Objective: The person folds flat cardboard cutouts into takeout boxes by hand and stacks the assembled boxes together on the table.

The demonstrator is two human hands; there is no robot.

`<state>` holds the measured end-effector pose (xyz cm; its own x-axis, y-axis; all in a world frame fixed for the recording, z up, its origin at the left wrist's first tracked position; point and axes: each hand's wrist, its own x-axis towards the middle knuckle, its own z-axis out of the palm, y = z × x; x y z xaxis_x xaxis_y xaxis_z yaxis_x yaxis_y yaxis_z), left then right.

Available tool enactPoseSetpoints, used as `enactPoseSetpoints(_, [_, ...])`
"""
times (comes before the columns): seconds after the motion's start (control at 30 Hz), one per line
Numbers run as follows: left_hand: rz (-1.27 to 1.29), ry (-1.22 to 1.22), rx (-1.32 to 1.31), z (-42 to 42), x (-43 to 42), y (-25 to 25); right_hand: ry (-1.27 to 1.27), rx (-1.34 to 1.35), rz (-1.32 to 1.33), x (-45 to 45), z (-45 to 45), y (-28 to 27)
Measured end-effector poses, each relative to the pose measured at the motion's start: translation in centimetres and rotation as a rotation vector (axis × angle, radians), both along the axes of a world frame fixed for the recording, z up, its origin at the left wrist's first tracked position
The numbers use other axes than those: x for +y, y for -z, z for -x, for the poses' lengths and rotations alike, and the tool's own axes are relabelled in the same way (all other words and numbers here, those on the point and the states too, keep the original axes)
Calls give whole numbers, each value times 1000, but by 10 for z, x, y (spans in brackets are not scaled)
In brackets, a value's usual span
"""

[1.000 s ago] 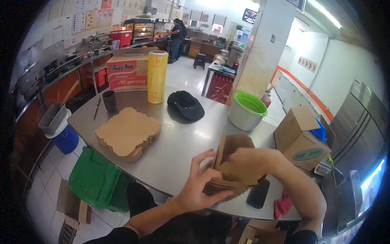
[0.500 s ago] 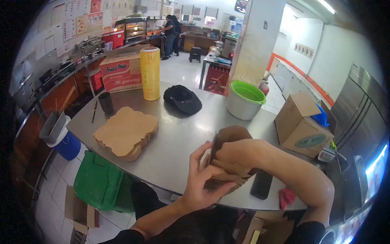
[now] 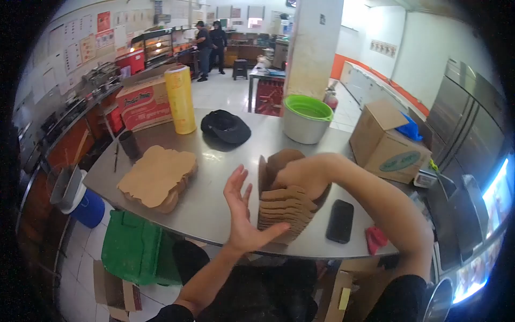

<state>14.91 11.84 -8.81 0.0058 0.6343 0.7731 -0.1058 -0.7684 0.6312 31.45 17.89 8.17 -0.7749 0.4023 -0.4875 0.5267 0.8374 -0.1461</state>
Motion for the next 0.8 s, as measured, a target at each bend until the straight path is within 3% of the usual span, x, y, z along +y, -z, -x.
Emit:
enactPoseSetpoints(0.03, [27, -9, 138, 6, 8, 7, 27, -1, 1, -4, -4, -8])
enactPoseSetpoints(0.07, [47, -14, 281, 10, 17, 13, 36, 170, -50, -7, -10, -16])
enactPoseSetpoints(0.1, [39, 17, 292, 12, 25, 21, 46, 344, -108, -14, -17, -21])
enactPoseSetpoints(0.13, [86, 125, 313, 14, 34, 28, 73, 353, -118, -27, -22, -27])
enactPoseSetpoints(0.2, [132, 228, 339, 14, 38, 30, 300, 758, -364, -49, -28, -36])
enactPoseSetpoints(0.23, [156, 277, 353, 14, 40, 30, 313, 763, -376, -55, -31, -30])
enactPoseSetpoints(0.3, [239, 473, 127, 11, 42, 31, 394, 1125, -611, -66, -35, -8])
enactPoseSetpoints(0.37, [259, 533, 82, 9, 46, 28, 449, 1247, -538, -61, -49, 37])
enactPoseSetpoints(0.43, [275, 571, 32, 5, 51, 19, 560, 1652, -353, -61, -48, 78])
enactPoseSetpoints(0.57, [298, 684, -12, -4, 48, -2, 650, 1798, 87, -63, -28, 125])
enactPoseSetpoints(0.8, [399, 731, -76, 2, 58, 31, 681, 1692, 78, -67, -15, 101])
